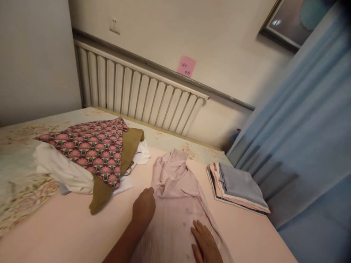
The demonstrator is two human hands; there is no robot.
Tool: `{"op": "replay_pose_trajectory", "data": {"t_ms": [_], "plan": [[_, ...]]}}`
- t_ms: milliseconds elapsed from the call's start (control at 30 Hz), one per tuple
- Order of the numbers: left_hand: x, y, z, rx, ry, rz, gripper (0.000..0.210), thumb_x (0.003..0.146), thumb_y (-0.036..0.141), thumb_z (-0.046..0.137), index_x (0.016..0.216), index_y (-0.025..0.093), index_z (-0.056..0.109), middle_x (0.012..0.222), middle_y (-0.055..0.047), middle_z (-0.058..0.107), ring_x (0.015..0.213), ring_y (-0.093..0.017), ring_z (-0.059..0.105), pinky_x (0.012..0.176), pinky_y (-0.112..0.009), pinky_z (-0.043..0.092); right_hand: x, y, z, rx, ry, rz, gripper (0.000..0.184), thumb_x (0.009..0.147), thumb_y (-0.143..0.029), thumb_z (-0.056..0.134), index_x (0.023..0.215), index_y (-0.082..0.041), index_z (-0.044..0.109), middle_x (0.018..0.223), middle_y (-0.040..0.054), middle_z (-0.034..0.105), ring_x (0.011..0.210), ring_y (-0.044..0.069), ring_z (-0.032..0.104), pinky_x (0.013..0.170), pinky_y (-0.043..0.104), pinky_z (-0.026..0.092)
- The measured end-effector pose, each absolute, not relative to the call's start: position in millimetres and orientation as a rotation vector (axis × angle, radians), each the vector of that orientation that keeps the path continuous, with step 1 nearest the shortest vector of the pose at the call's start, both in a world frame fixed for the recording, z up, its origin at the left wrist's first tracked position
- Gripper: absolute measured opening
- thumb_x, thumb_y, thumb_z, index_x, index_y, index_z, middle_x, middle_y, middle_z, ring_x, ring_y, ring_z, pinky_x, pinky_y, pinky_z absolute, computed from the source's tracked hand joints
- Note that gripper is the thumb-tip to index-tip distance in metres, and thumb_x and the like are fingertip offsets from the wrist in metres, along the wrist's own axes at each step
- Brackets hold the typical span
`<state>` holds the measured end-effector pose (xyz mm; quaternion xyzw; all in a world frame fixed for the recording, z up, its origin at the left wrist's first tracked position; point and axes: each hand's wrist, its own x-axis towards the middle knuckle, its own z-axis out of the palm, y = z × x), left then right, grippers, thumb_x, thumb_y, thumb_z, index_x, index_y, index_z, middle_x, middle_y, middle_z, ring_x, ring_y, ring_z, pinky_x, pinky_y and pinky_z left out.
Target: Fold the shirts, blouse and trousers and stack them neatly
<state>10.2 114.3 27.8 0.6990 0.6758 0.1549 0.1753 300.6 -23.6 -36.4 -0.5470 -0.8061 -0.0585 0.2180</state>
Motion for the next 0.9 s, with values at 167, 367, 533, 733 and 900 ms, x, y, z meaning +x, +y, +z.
{"op": "replay_pose_trajectory", "data": {"t_ms": [167,367,533,733,900], "plan": [[6.6,115.3,32.4,1.918,1.906,0.438,0.022,0.090,0.016,0.035,0.100,0.019,0.055,0.101,-0.008,0.065,0.096,-0.018,0.062,0.078,-0.030,0.041,279.0,12.8,5.0,-1.607,-1.893,-0.047,0.033,0.092,-0.033,0.046,0.117,-0.021,0.063,0.118,0.0110,0.066,0.111,0.025,0.062,0.096,0.041,0.051],[6.9,113.1,35.3,1.942,1.909,0.371,0.022,0.091,0.020,0.037,0.104,0.018,0.054,0.105,-0.009,0.066,0.099,-0.020,0.062,0.078,-0.031,0.042,220.6,113.3,56.6,-1.535,-1.916,0.119,0.034,0.088,-0.030,0.048,0.117,-0.016,0.060,0.109,0.0114,0.066,0.094,0.021,0.064,0.085,0.034,0.052],[6.7,112.9,37.1,1.977,1.905,0.335,0.022,0.091,0.021,0.036,0.102,0.018,0.055,0.103,-0.010,0.066,0.094,-0.020,0.064,0.077,-0.031,0.043,180.6,161.8,58.3,-1.725,-2.040,-0.010,0.031,0.084,-0.030,0.056,0.110,-0.015,0.063,0.099,0.0117,0.068,0.095,0.023,0.061,0.085,0.032,0.044],[6.1,114.9,37.9,1.956,1.930,0.336,0.026,0.092,0.018,0.031,0.102,0.017,0.054,0.100,-0.012,0.067,0.090,-0.021,0.066,0.074,-0.033,0.044,183.1,161.3,55.3,-1.879,-1.970,0.005,0.018,0.079,-0.015,0.045,0.076,-0.019,0.062,0.075,0.0047,0.065,0.072,0.018,0.058,0.066,0.025,0.037],[6.8,116.4,38.0,1.942,1.947,0.325,0.027,0.091,0.019,0.030,0.103,0.016,0.054,0.099,-0.013,0.068,0.090,-0.023,0.066,0.074,-0.034,0.045,210.7,132.1,55.0,-1.729,-1.695,0.059,0.017,0.079,-0.021,0.042,0.071,-0.020,0.057,0.067,-0.0003,0.060,0.065,0.016,0.053,0.062,0.024,0.034]]}}
